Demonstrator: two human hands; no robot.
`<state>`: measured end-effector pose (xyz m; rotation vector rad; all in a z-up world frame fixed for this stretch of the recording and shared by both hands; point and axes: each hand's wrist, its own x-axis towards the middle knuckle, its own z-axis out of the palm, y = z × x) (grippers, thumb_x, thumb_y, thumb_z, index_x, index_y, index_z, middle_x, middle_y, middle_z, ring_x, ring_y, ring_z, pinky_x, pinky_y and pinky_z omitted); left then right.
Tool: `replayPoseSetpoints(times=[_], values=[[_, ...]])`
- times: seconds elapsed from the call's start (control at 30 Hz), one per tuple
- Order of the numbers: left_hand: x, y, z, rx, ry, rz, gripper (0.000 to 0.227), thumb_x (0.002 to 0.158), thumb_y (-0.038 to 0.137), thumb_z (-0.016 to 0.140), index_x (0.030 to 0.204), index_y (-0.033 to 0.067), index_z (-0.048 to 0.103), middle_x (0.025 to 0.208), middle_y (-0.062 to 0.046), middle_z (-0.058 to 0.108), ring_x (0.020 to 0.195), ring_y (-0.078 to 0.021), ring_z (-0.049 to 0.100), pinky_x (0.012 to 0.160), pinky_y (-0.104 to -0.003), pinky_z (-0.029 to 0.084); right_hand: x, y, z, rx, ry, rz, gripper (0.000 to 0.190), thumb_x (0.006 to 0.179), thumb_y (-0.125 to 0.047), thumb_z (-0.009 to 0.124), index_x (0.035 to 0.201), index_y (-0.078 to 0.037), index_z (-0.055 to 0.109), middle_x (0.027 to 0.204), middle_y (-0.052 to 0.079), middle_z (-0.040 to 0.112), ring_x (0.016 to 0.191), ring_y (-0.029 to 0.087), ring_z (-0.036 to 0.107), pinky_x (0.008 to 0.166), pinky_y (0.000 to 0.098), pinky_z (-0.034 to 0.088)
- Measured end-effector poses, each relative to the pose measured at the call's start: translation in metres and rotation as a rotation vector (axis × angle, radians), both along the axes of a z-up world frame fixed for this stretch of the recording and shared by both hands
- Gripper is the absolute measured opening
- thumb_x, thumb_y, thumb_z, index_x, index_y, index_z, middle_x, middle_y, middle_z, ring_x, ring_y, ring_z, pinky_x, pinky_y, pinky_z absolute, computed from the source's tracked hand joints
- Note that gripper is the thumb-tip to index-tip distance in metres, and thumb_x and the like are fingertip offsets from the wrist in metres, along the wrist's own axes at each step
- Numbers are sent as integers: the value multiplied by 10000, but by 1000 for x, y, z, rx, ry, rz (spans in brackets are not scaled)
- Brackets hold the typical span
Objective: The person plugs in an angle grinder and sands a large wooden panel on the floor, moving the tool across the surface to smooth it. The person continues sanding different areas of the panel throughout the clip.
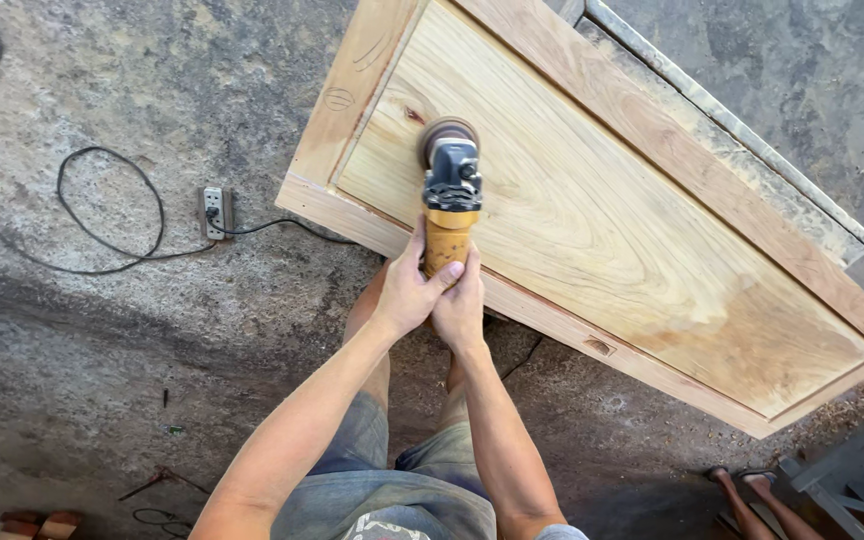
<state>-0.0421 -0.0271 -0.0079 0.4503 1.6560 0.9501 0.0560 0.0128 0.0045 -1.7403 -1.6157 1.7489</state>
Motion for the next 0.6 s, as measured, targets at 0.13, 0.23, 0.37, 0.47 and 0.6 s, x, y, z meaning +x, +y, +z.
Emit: replayPoseSetpoints(times=[0.13, 0.23, 0.37, 0.47, 0.6], values=[[-8, -19, -2, -43, -73, 140, 920, 911, 393, 740, 1572, -34, 264, 1354, -251, 660, 1228, -284, 680, 1037, -389, 549, -12, -7, -5, 27, -7, 117, 609, 947, -112, 674, 1477, -27, 386, 1225, 228, 698, 1109, 320, 713, 896, 425, 579], [2, -29, -1, -158, -80, 129, 801, 939, 413, 726, 1520, -34, 403, 1331, -245, 695, 1211, -294, 712, 1045, -393, 571, -1, -13, -5, 21, 5, 156, 632, 926, -101, 689, 1477, -21, 390, 1243, 234, 677, 1103, 330, 713, 901, 425, 585], [30, -21, 6, -56, 21, -23, 842, 938, 383, 739, 1560, -18, 337, 1335, -267, 660, 1230, -370, 671, 1060, -448, 521, 29, -21, 3, -87, -10, 16, 587, 953, -120, 659, 1459, -11, 381, 1252, 213, 680, 1116, 296, 717, 930, 391, 600], [39, -14, 10, -49, 29, -96, 935, 902, 378, 741, 1611, 16, 251, 1294, -276, 648, 1223, -404, 648, 1046, -475, 514, 41, -22, 6, 64, 37, -67, 534, 995, -83, 661, 1448, 22, 400, 1318, 245, 630, 1183, 325, 661, 979, 428, 557], [31, -13, 7, -73, 19, -32, 864, 932, 341, 733, 1593, 11, 283, 1364, -246, 639, 1223, -366, 657, 1063, -467, 488, 29, -15, 4, -78, 19, -25, 488, 953, -93, 668, 1378, -1, 447, 1239, 218, 675, 1112, 308, 712, 933, 423, 612]])
